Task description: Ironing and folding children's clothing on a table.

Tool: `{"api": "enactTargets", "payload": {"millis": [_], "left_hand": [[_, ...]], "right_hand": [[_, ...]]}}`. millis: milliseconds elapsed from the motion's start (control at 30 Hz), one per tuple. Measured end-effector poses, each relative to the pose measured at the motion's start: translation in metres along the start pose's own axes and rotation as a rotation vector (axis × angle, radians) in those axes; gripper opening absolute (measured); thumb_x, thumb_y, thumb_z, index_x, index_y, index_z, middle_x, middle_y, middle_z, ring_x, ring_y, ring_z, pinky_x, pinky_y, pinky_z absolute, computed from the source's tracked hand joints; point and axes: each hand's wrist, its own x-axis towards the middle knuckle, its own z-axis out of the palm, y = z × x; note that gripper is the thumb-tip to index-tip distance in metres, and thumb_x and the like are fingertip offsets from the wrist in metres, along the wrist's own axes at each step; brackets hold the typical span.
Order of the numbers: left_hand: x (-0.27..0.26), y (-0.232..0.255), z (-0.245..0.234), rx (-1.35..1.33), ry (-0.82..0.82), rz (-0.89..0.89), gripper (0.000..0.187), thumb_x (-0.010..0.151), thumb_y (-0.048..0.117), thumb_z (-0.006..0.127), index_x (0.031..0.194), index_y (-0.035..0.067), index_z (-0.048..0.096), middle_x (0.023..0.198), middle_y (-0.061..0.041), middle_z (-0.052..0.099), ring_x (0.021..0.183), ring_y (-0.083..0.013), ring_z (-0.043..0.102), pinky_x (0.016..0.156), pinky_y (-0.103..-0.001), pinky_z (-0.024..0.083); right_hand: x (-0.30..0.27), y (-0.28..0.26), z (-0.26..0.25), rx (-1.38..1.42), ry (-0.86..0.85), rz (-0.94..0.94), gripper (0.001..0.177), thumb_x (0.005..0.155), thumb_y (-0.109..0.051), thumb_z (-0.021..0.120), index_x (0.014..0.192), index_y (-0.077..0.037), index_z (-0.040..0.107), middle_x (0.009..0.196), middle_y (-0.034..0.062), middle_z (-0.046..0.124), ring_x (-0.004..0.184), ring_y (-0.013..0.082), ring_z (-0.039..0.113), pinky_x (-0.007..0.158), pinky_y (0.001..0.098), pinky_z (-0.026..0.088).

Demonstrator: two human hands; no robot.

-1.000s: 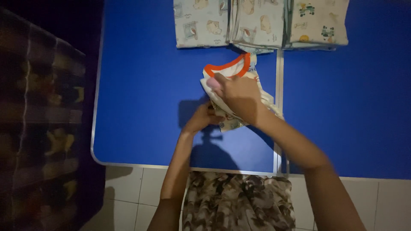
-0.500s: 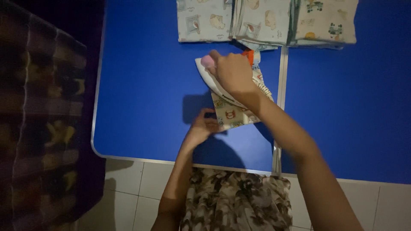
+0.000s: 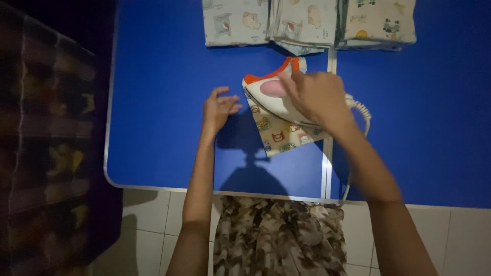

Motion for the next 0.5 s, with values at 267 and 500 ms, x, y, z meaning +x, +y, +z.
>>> {"api": "enactTargets", "payload": {"millis": [267,500], "left_hand": [[0.048,0.015,0.031,0.201,0.058,-0.067,0.064,0.086,0.007,0.083,0.136,-0.005,0.044,0.093,-0.023,0.076,0.075,-0.0255,0.078,0.063,-0.037,0.066],[0.049,0.013,0.036,0.225,0.095,0.026,0.066,0.078,0.001,0.085,0.129,-0.001,0.042,0.090,-0.019,0.075,0.078,-0.0236,0.077,0.063,-0.037,0.068]], "right_hand": [[-0.005,0.009,0.006,0.082,-0.104,-0.141,0.052,0.110,-0.042,0.043,0.083,-0.013,0.077,0.050,0.0079,0.062,0.037,0.0244,0.055,0.042,0.0423,0.046],[-0.008,0.001,0.007,-0.026,0.004,-0.113,0.056,0.107,-0.046,0.050,0.070,-0.012,0.075,0.052,0.0092,0.061,0.040,0.0264,0.056,0.045,0.0421,0.045]]}}
